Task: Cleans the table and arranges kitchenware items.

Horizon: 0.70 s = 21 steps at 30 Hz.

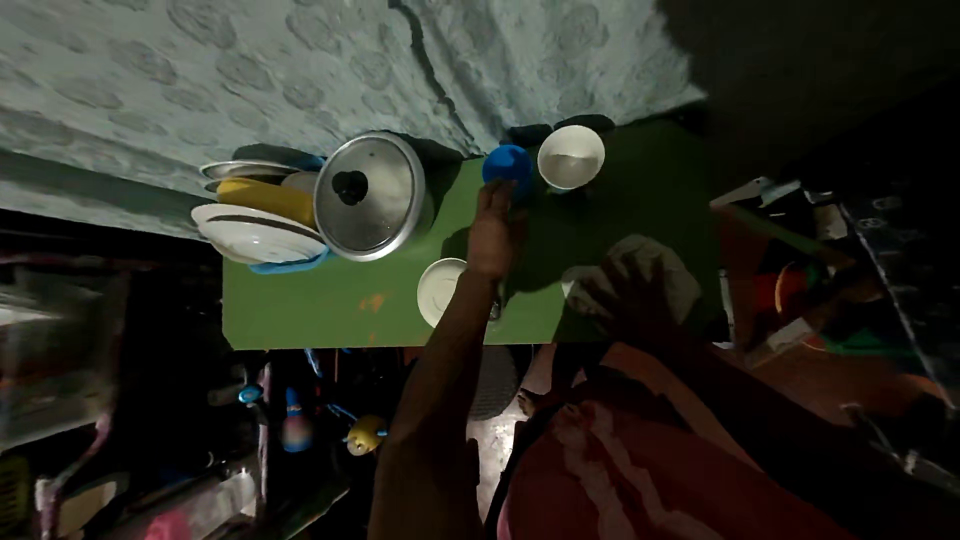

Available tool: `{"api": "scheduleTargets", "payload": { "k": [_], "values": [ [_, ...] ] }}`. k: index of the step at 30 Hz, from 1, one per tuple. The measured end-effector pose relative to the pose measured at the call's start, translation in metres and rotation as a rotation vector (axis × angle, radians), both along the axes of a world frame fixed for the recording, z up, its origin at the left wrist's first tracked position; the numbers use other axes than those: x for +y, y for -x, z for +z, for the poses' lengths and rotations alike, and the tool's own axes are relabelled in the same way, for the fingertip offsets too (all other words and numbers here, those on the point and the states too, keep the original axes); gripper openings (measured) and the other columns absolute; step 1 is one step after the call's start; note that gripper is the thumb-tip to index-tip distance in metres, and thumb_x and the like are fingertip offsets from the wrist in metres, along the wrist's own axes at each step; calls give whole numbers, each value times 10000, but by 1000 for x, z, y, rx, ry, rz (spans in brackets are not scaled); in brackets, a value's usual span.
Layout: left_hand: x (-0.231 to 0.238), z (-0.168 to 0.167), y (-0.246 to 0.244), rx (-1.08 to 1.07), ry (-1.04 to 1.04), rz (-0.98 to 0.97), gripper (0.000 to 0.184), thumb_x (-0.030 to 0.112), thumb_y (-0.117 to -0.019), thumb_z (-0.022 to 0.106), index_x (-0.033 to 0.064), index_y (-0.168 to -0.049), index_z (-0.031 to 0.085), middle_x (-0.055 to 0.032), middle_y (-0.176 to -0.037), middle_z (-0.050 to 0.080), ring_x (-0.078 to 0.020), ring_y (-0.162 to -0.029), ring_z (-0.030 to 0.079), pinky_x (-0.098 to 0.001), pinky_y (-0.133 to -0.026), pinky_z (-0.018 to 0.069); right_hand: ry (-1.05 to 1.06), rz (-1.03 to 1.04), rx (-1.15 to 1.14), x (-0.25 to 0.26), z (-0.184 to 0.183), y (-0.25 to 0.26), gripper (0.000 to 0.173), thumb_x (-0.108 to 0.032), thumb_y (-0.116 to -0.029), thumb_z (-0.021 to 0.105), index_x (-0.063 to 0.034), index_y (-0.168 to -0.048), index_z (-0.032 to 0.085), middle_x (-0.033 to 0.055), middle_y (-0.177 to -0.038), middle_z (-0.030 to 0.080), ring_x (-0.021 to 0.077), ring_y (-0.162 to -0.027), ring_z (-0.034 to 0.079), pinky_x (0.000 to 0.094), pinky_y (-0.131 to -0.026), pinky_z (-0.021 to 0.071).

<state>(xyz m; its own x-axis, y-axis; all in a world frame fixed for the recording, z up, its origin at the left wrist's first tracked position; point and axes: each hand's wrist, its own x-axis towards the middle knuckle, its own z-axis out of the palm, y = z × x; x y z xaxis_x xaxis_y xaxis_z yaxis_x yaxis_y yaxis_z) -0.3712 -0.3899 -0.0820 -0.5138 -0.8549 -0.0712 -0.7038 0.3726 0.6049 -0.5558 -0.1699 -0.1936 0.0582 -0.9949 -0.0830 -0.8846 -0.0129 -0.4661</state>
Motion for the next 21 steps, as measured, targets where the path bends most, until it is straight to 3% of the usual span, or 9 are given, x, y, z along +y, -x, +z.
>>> {"api": "scheduleTargets", "payload": {
  "k": [3, 5, 8, 13, 16, 21],
  "values": [
    [-30, -24, 23, -220, -25, -3, 498, 196, -1009, 615, 55, -1474, 502, -217, -1540, 439, -367, -1230, 617, -502, -987, 543, 22, -15, -3, 1, -2, 0, 587, -485, -1003, 572, -307, -1552, 463, 273, -1598, 370, 579, -1478, 258, 864, -1087, 126],
    [-41, -31, 26, -311, -3, 6, 368, 175, -1031, 577, -7, -1351, 594, -244, -1391, 568, -399, -1222, 615, -542, -1023, 508, 23, -25, -24, 2, -2, 1, 575, -496, -1010, 550, -316, -1549, 466, 261, -1605, 367, 571, -1484, 252, 860, -1090, 130],
    [-41, -17, 24, -296, 106, 51, 276, 157, -1032, 571, -50, -1184, 673, -242, -1241, 658, -395, -1170, 643, -548, -1022, 500, 62, -40, -50, 0, -3, 2, 559, -478, -998, 572, -299, -1524, 505, 257, -1580, 411, 578, -1461, 297, 871, -1070, 154],
    [-22, 27, 33, -89, 300, -5, 236, 140, -1003, 618, -64, -1097, 694, -225, -1103, 684, -336, -997, 687, -473, -913, 553, 133, -67, -74, 2, -11, 1, 549, -468, -996, 574, -290, -1513, 520, 246, -1562, 442, 568, -1449, 331, 868, -1074, 162],
    [-15, 34, 52, 4, 335, -109, 206, 128, -990, 641, -34, -1091, 718, -195, -1067, 696, -282, -929, 702, -412, -865, 579, 124, -63, -89, 2, -9, 3, 552, -465, -996, 579, -298, -1518, 511, 243, -1571, 431, 565, -1457, 319, 854, -1091, 164],
    [-20, 11, 83, -98, 198, -175, 222, 169, -1012, 610, 3, -1115, 716, -178, -1144, 688, -306, -981, 702, -483, -875, 576, 129, -51, -68, 5, -7, 5, 576, -462, -997, 583, -306, -1540, 477, 236, -1584, 418, 539, -1473, 315, 832, -1112, 174]
  ]
}}
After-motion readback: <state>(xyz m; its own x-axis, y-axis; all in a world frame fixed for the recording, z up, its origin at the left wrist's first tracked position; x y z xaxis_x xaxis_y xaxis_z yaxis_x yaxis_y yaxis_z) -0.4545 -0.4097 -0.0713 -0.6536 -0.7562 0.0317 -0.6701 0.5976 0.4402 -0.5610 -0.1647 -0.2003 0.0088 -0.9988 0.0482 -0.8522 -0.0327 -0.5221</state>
